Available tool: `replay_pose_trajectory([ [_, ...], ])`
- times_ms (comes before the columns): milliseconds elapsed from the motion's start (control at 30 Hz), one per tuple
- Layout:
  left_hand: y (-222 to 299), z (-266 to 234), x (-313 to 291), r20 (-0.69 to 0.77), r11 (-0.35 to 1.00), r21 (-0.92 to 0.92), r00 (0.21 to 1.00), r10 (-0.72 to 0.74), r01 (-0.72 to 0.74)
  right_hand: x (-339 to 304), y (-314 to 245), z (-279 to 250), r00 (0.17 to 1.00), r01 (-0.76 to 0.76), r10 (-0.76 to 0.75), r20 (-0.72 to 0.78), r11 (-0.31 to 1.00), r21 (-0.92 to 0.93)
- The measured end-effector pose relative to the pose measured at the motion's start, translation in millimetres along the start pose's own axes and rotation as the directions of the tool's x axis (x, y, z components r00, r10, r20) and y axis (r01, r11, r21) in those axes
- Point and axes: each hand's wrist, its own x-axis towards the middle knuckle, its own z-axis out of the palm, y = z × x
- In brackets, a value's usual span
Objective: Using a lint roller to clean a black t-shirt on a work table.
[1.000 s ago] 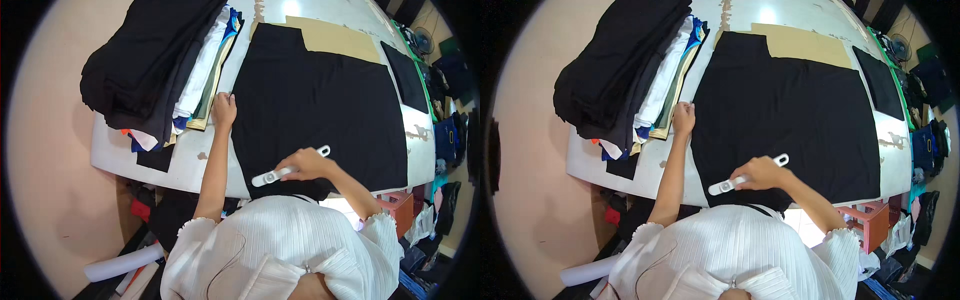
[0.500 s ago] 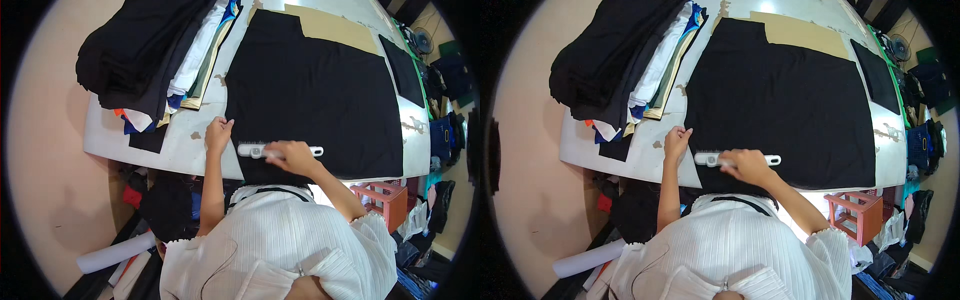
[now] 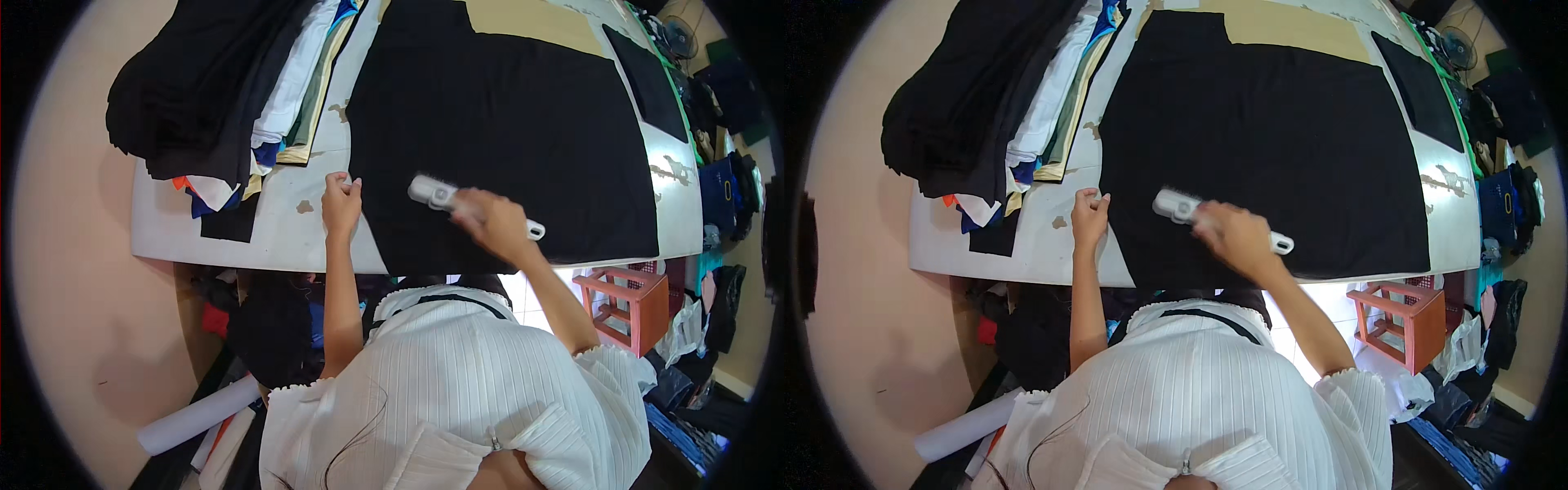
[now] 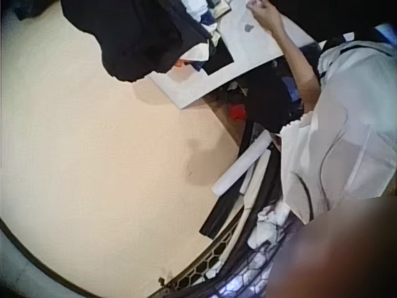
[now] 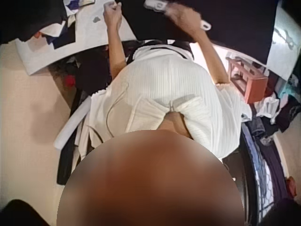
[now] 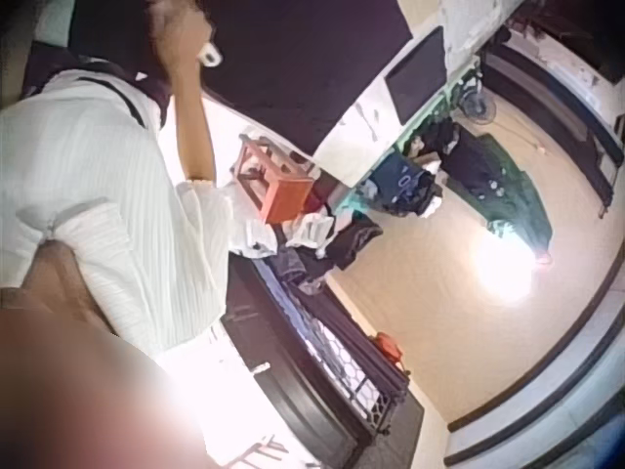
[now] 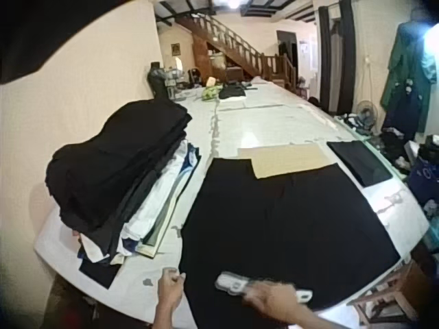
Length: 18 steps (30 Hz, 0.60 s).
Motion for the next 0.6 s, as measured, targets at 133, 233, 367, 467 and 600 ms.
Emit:
replay_pose_trajectory([
  [133,-6.3,-1.1,1.0,0.004,1.000,-0.005,1.000,-0.008,0.008,-19.0,-33.1,-8.6,0.858,0.070,-0.146,0.493,0.983,0.168],
  [233,0.6,0.3,-0.6,0.028,0.999,-0.028,0.999,-0.025,0.025,17.9,-18.5,-12.3,0.915,0.118,-0.220,0.337,0.948,0.297],
  [367,-16.1,7.6,8.4,0.057,0.982,-0.177,0.997,-0.053,0.062,60.8,-10.2,12.3,0.992,0.048,-0.068,0.109,0.984,0.172],
  [467,-14.6,4.0,8.7,0.083,0.980,-0.179,0.994,-0.072,0.086,44.3,-13.3,26.8,0.948,0.216,-0.222,0.227,0.975,0.049],
  [600,-14.7,0.6,4.8,0.014,0.997,-0.064,0.999,-0.039,0.040,10.8,-13.6,-3.4,0.739,0.263,-0.360,0.569,0.932,0.248],
])
